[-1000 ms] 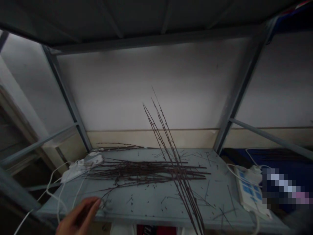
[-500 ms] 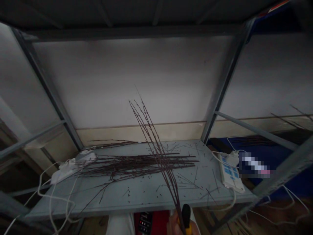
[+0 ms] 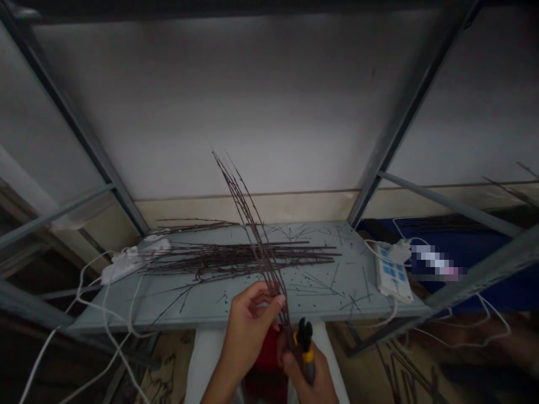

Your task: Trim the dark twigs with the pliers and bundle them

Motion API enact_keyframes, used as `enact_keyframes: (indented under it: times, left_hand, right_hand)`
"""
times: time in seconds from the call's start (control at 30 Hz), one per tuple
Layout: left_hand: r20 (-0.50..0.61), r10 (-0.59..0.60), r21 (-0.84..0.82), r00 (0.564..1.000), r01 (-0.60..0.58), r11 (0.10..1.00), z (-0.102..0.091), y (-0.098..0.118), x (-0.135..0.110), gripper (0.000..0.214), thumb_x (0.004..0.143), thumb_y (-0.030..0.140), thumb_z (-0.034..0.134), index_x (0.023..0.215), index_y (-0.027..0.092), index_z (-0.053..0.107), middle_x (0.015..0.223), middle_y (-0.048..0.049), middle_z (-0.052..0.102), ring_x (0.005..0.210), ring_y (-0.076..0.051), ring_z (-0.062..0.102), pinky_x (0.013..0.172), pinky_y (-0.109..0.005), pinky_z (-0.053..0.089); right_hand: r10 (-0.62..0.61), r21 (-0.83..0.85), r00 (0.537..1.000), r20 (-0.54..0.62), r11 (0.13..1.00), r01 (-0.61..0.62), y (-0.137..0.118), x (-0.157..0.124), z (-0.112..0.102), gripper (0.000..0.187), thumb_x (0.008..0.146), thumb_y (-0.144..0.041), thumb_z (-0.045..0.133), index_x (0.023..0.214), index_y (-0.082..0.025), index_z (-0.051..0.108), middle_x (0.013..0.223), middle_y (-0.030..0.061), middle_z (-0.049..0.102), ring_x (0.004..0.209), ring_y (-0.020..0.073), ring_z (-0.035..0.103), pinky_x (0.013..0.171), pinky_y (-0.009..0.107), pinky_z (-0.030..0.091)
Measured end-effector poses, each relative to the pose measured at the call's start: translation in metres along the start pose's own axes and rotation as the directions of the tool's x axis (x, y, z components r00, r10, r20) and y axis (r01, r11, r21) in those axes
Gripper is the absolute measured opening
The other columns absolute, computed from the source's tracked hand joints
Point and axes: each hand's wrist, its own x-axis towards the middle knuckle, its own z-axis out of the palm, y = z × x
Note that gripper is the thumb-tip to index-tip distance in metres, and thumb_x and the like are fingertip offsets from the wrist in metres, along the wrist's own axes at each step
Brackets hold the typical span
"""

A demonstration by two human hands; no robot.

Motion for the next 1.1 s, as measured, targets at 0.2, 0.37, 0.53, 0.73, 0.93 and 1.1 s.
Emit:
enact_keyframes:
  times: [0.2, 0.37, 0.53, 0.73, 0.93, 1.1]
  left_hand:
    - [-0.009, 0.047, 0.174, 0.999, -0.044, 0.984, -0.014, -0.004, -0.003, 0.014, 0.084, 0.032, 0.074, 0.090, 0.020, 0.077, 0.083, -0.0061, 0.075, 0.078, -0.021, 0.067, 0.065, -0.025, 0.052]
    - [0.042, 0.056, 0.224, 0.998, -0.064, 0.973, -0.017, -0.011, -0.007, 0.015, 0.084, 0.029, 0.073, 0.094, 0.021, 0.080, 0.085, -0.0068, 0.077, 0.081, -0.024, 0.069, 0.075, -0.030, 0.053]
    - [0.011, 0.009, 0.125, 1.000, -0.010, 0.992, -0.020, -0.013, -0.013, 0.017, 0.084, 0.033, 0.074, 0.091, 0.019, 0.080, 0.085, -0.0075, 0.078, 0.081, -0.023, 0.070, 0.076, -0.029, 0.054]
    - [-0.120, -0.141, -0.177, 0.983, 0.119, 0.977, -0.018, -0.027, -0.020, 0.027, 0.079, 0.039, 0.079, 0.095, 0.017, 0.076, 0.093, -0.0094, 0.078, 0.086, -0.025, 0.072, 0.068, -0.031, 0.060]
    - [-0.190, -0.165, -0.288, 0.968, 0.105, 0.952, -0.011, -0.043, -0.024, 0.027, 0.084, 0.039, 0.075, 0.101, 0.017, 0.074, 0.103, -0.0118, 0.077, 0.097, -0.026, 0.072, 0.076, -0.032, 0.060]
    - [-0.225, -0.166, -0.325, 0.960, 0.086, 0.942, -0.010, -0.048, -0.025, 0.024, 0.084, 0.037, 0.075, 0.099, 0.018, 0.074, 0.101, -0.0082, 0.075, 0.090, -0.021, 0.070, 0.074, -0.028, 0.058]
  right_hand:
    - [-0.181, -0.094, 0.983, 0.026, 0.979, 0.183, -0.037, 0.041, -0.006, 0.033, 0.085, -0.050, 0.069, 0.099, -0.020, 0.066, 0.097, 0.0089, 0.072, 0.095, 0.0265, 0.065, 0.087, 0.035, 0.050]
    - [-0.250, -0.086, 0.963, 0.099, 0.962, 0.259, -0.062, 0.066, 0.000, 0.033, 0.082, -0.046, 0.074, 0.101, -0.020, 0.064, 0.092, 0.0064, 0.070, 0.085, 0.0236, 0.064, 0.081, 0.034, 0.051]
    - [-0.257, -0.136, 0.944, 0.208, 0.948, 0.288, -0.068, 0.070, 0.000, 0.027, 0.085, -0.045, 0.071, 0.090, -0.020, 0.065, 0.082, 0.0029, 0.067, 0.077, 0.0209, 0.060, 0.074, 0.031, 0.049]
    - [-0.144, 0.005, 0.972, 0.186, 0.989, 0.146, -0.052, 0.067, 0.004, 0.030, 0.085, -0.048, 0.071, 0.092, -0.019, 0.065, 0.084, 0.0044, 0.068, 0.077, 0.0216, 0.062, 0.073, 0.032, 0.051]
    - [-0.083, 0.131, 0.981, 0.177, 0.990, 0.060, -0.046, 0.064, 0.010, 0.035, 0.083, -0.052, 0.073, 0.096, -0.020, 0.065, 0.093, 0.0078, 0.072, 0.087, 0.0261, 0.067, 0.082, 0.039, 0.055]
    - [-0.092, 0.091, 0.987, 0.128, 0.993, 0.081, -0.046, 0.062, 0.020, 0.039, 0.080, -0.053, 0.075, 0.097, -0.020, 0.065, 0.088, 0.0058, 0.069, 0.081, 0.0229, 0.065, 0.076, 0.034, 0.056]
